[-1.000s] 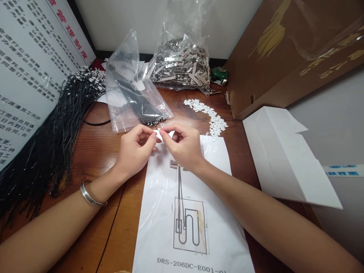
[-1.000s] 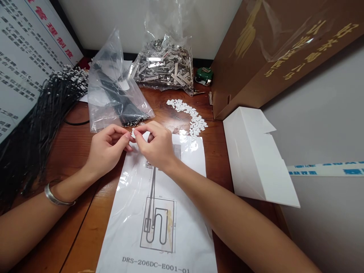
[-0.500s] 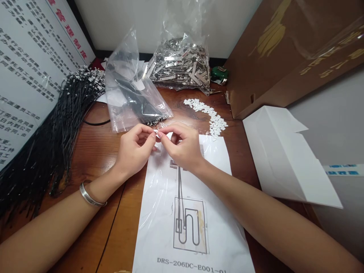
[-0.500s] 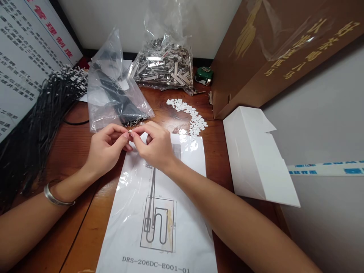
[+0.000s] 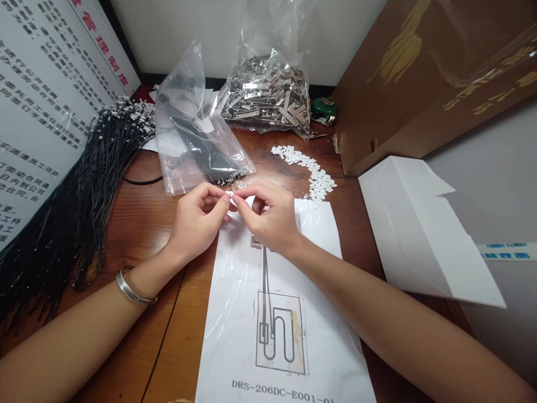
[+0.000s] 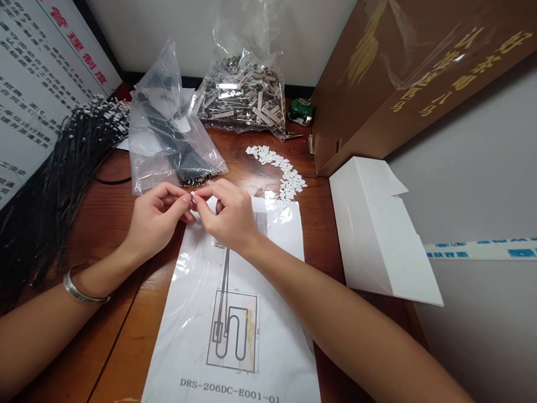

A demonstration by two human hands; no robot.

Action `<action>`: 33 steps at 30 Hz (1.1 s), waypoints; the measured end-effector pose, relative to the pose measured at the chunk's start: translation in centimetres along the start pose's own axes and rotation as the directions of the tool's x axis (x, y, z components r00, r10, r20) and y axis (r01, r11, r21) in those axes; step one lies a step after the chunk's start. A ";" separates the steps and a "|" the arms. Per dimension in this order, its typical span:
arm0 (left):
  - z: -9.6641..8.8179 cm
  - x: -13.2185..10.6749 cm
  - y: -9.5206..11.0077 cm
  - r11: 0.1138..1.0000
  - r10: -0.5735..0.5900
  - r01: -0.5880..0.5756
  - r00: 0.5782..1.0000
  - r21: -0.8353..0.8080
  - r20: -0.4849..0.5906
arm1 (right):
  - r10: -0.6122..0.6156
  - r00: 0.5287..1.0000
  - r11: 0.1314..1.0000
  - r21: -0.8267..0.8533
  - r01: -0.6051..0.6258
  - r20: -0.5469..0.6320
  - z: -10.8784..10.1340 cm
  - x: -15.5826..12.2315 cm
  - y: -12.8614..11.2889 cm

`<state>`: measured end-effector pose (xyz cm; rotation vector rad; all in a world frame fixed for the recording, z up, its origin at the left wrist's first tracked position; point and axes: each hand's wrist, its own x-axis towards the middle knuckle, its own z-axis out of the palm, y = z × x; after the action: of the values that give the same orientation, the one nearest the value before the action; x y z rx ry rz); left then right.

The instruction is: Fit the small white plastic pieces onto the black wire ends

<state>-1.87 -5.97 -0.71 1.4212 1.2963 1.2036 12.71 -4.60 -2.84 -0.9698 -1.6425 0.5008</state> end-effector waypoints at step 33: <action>0.1 0.1 0.3 0.999 -0.034 0.033 0.999 -0.041 -0.014 | 0.064 0.998 0.998 0.008 -0.064 -0.013 -0.1 0.0 -0.2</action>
<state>-1.77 -5.88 -0.46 1.3588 1.2935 1.2130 12.73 -4.75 -2.70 -1.0213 -1.6006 0.5423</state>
